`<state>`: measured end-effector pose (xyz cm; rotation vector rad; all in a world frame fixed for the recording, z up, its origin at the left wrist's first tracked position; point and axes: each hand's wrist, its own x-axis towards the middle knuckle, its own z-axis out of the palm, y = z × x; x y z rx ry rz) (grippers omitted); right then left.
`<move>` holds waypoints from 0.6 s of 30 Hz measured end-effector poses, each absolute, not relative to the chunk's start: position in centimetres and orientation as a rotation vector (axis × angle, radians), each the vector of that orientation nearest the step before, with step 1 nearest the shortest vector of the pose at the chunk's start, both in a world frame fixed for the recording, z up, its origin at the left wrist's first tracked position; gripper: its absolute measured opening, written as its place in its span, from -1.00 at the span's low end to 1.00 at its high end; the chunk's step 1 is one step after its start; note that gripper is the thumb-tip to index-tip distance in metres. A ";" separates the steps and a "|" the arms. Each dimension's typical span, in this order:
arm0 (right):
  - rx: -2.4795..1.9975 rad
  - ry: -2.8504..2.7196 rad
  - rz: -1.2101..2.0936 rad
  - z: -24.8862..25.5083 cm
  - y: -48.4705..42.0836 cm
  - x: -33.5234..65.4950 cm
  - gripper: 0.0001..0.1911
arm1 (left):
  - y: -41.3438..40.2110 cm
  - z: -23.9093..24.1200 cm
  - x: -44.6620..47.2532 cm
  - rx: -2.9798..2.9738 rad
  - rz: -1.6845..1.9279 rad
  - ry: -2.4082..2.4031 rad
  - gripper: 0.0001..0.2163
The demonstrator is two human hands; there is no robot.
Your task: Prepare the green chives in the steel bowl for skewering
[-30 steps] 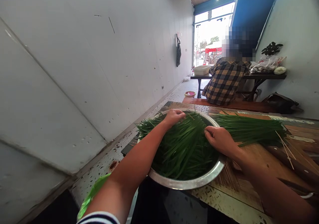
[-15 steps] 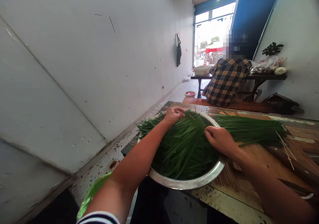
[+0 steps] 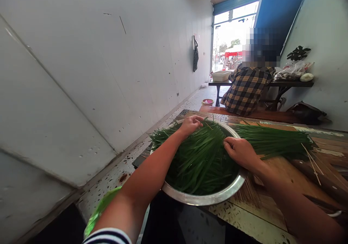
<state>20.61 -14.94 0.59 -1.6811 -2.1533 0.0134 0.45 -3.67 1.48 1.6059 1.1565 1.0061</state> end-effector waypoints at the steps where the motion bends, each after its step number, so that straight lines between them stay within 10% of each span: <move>1: -1.683 -2.153 0.014 0.6 -15.0 20.6 -0.66 | -3.7 1.5 0.5 1.616 1.004 1.174 -0.74; 18: -1.668 -2.155 0.017 0.8 -15.1 20.6 -0.67 | -3.8 1.0 0.5 1.894 1.057 1.221 -0.73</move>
